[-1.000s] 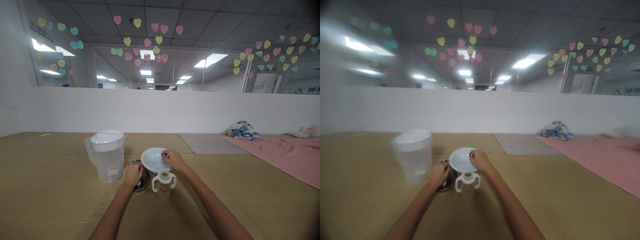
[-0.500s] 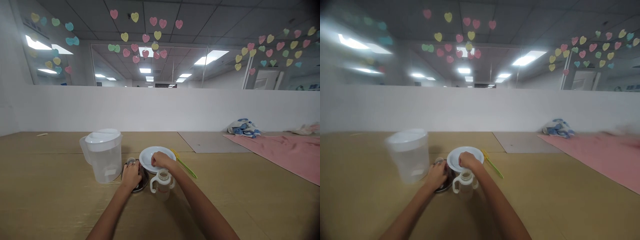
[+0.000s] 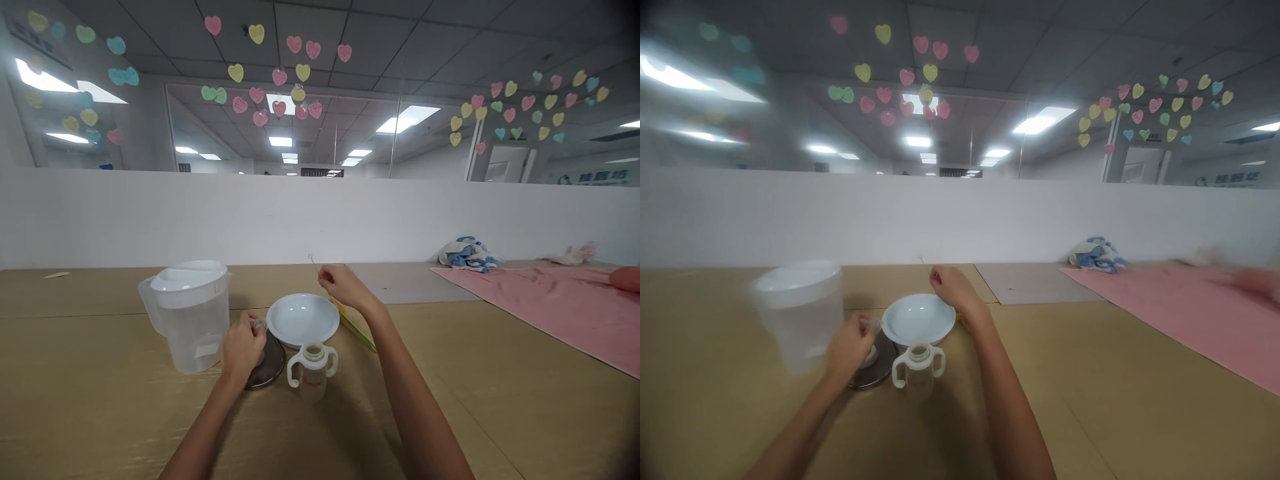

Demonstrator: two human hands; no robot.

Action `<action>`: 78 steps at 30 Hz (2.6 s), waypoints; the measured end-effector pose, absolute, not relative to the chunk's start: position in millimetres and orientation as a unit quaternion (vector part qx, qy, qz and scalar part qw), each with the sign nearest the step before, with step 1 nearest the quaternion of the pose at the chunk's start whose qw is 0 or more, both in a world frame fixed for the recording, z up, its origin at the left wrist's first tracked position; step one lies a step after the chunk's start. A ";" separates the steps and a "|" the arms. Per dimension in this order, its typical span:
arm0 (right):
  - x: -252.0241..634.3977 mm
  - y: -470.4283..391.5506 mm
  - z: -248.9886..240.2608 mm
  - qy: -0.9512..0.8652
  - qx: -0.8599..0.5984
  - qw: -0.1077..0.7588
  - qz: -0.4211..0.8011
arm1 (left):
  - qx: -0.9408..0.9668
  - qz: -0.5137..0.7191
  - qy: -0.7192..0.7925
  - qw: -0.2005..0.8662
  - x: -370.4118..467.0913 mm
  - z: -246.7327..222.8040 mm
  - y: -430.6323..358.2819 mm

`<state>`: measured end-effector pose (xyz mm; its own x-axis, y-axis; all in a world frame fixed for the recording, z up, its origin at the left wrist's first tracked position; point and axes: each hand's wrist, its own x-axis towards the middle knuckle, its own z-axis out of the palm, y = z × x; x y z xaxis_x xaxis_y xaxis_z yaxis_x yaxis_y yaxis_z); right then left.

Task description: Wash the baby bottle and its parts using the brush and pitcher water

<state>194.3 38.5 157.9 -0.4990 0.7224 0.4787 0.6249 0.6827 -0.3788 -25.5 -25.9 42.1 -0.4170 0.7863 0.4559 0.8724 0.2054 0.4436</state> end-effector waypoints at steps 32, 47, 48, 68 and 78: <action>161.4 -10.1 170.6 -0.903 -0.232 0.315 0.177 | -0.712 -0.469 -0.520 -0.043 -3.5 15.9 -19.6; 153.5 -6.4 156.7 -0.926 -0.271 0.250 0.083 | -0.721 -0.464 -0.512 -0.049 -0.2 21.0 -23.0; 153.6 -5.8 156.3 -0.925 -0.272 0.251 0.082 | -0.721 -0.464 -0.512 -0.053 -0.2 21.2 -23.2; 153.2 -7.0 156.8 -0.924 -0.283 0.213 0.142 | -0.708 -0.463 -0.520 -0.119 9.3 21.9 -27.2; 148.6 0.3 145.4 -0.929 -0.285 0.175 0.161 | -0.701 -0.469 -0.524 -0.117 9.7 23.1 -28.1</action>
